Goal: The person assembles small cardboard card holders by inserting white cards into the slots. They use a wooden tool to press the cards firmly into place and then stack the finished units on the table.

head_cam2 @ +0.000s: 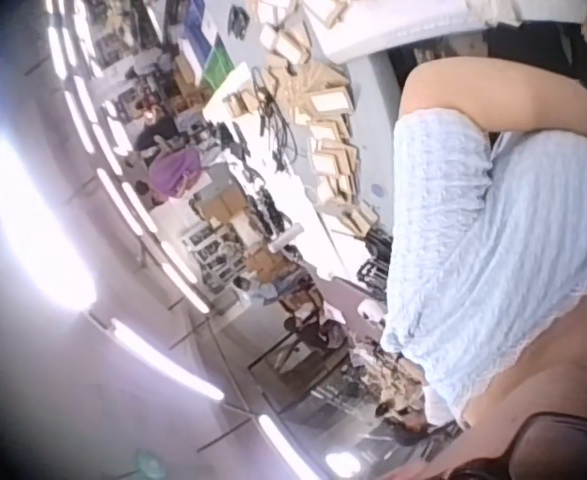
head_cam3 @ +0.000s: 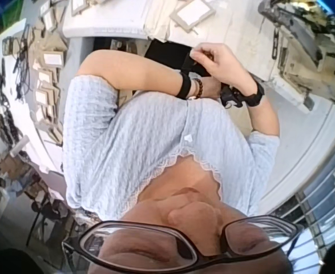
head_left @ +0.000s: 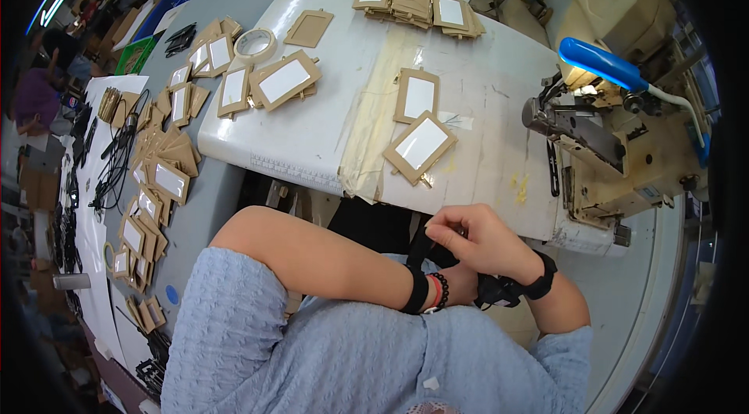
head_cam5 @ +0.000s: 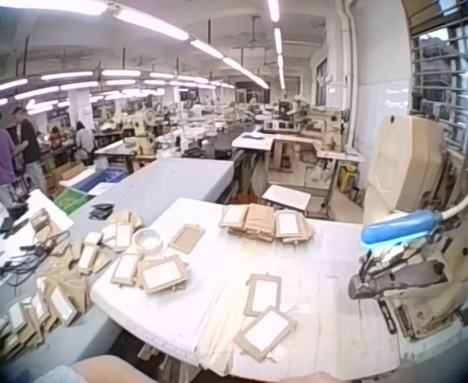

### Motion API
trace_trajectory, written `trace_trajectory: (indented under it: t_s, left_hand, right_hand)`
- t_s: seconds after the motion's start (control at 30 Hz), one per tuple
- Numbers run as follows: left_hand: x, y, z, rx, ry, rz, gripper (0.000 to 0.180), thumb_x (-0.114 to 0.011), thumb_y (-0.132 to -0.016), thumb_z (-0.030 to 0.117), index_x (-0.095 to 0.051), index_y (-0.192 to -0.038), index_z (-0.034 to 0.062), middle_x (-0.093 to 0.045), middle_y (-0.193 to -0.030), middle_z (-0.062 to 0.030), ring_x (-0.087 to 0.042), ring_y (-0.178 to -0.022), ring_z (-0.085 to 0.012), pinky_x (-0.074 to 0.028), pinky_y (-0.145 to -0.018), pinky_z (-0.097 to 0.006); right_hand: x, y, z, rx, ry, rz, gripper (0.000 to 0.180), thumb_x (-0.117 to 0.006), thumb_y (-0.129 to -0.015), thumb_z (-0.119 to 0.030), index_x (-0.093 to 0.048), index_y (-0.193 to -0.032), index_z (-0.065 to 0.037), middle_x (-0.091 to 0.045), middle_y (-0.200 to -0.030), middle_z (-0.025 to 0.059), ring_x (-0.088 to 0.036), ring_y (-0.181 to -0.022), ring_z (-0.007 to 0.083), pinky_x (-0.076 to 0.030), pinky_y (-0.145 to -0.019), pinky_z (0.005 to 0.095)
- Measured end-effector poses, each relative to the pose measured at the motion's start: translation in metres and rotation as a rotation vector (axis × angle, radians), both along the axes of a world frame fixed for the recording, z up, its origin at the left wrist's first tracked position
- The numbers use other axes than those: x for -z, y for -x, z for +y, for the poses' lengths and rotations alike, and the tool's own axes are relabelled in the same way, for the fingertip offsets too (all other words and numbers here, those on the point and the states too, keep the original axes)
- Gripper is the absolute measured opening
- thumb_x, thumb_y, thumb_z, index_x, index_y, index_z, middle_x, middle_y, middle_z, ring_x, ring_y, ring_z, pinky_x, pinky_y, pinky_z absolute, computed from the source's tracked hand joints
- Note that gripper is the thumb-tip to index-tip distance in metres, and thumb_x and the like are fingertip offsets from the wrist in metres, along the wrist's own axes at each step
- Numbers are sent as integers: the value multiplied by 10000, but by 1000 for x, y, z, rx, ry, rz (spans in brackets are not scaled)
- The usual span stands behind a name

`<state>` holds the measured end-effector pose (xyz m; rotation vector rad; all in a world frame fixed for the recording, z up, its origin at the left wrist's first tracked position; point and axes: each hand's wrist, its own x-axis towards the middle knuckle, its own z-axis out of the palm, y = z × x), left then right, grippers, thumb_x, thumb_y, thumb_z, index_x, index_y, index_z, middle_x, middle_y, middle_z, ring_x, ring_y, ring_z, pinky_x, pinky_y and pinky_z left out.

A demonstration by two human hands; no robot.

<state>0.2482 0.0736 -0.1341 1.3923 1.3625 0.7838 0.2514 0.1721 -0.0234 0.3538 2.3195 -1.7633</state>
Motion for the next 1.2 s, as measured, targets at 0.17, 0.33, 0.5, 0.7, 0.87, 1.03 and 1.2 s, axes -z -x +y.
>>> trace_trajectory:
  t_s: [0.17, 0.33, 0.5, 0.7, 0.87, 1.03, 1.2]
  left_hand:
    - [1, 6, -8, 68, -96, 4, 210, -577, -786, 114, -637, -959, 11, -647, -939, -212, -624, -968, -309, -461, -863, -393]
    - [-3, 12, -13, 127, -129, 35, 186, -588, -778, 119, -646, -926, 23, -652, -907, -190, -632, -930, -301, -468, -834, -390]
    - [-6, 18, -18, 168, -148, 55, 163, -598, -769, 124, -654, -894, 35, -657, -876, -168, -641, -893, -293, -475, -804, -387]
    - [-12, 31, -23, 204, -161, 82, 136, -611, -759, 130, -665, -855, 50, -664, -838, -142, -651, -848, -284, -483, -768, -384]
    - [-20, 43, -20, 218, -185, 118, 115, -621, -751, 135, -673, -823, 62, -669, -807, -120, -659, -810, -276, -490, -739, -381]
    - [-35, 61, -2, 204, -287, 181, 96, -632, -742, 140, -682, -790, 74, -675, -775, -98, -668, -773, -268, -497, -709, -378]
    - [-60, 93, 53, 107, -434, 558, 80, -643, -734, 145, -691, -758, 86, -680, -744, -77, -676, -735, -261, -504, -679, -375]
  right_hand:
    - [1, -6, -7, -64, 3, 46, 165, -631, -915, -127, -637, -965, 30, -675, -777, 74, -619, -720, 92, -504, -664, 247]
    - [-9, -4, -10, -98, -33, 54, 166, -646, -903, -116, -650, -1000, 18, -695, -816, 88, -614, -701, 86, -498, -642, 240]
    - [-11, -8, -12, -59, -94, 119, 184, -649, -889, -148, -671, -976, 13, -698, -779, 128, -665, -652, 190, -522, -631, 280]
    - [-9, -15, -15, -67, -131, 214, 145, -718, -834, -93, -721, -954, -10, -720, -829, 98, -662, -666, 134, -514, -614, 247]
    - [-9, -19, -19, -49, -64, 258, 206, -760, -792, -78, -720, -984, -16, -718, -873, 106, -675, -662, 147, -530, -601, 244]
    - [-15, -20, -20, -137, -286, 442, 326, -793, -767, -119, -690, -1059, -19, -665, -1029, 144, -665, -645, 163, -550, -576, 251]
    - [-28, -14, -16, 62, -746, 698, 329, -857, -688, -213, -662, -888, -41, -588, -727, 56, -595, -560, 163, -492, -507, 270]
